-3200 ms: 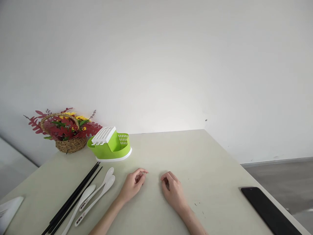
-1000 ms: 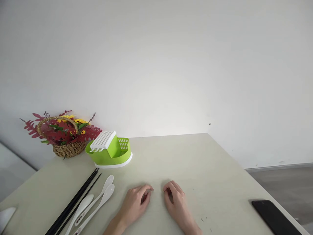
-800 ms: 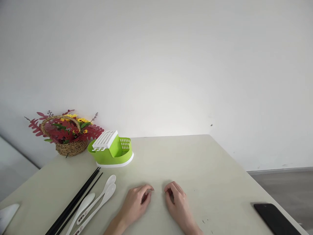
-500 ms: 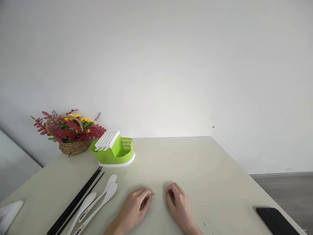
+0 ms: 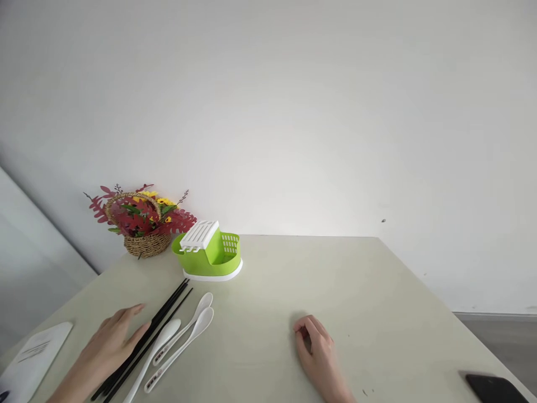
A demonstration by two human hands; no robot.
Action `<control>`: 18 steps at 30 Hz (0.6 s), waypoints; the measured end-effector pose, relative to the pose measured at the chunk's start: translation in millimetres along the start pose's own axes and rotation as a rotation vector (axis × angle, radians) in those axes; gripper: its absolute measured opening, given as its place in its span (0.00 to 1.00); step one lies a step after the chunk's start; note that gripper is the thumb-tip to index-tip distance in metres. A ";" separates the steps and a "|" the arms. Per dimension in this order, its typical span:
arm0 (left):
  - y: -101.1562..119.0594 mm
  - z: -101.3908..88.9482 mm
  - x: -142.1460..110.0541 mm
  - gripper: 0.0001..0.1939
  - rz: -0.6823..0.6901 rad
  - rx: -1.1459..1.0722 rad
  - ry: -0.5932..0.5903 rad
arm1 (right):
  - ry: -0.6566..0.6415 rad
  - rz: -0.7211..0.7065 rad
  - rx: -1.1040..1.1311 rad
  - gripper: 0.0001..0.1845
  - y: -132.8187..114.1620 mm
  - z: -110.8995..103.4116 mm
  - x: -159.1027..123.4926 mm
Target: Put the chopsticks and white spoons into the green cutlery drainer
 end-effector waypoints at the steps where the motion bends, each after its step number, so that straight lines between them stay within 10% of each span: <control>1: -14.8 0.8 -2.7 0.32 -0.008 0.025 -0.039 | 0.004 -0.004 -0.003 0.08 0.7 0.3 -0.5; 6: -47.4 7.5 -33.7 0.33 0.036 0.042 -0.105 | 0.005 -0.014 0.002 0.08 3.1 1.1 -2.7; 18: -14.5 11.5 -45.1 0.31 0.025 0.348 -0.180 | 0.006 0.004 -0.004 0.08 4.7 0.4 -1.9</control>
Point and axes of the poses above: each hand's wrist, its own x-axis towards the middle knuckle, its own z-axis out of the palm, y = z × x, the point moved 1 cm from there along x, towards the middle knuckle, and after that the axes turned 12 degrees about -z, right-handed, at the moved point
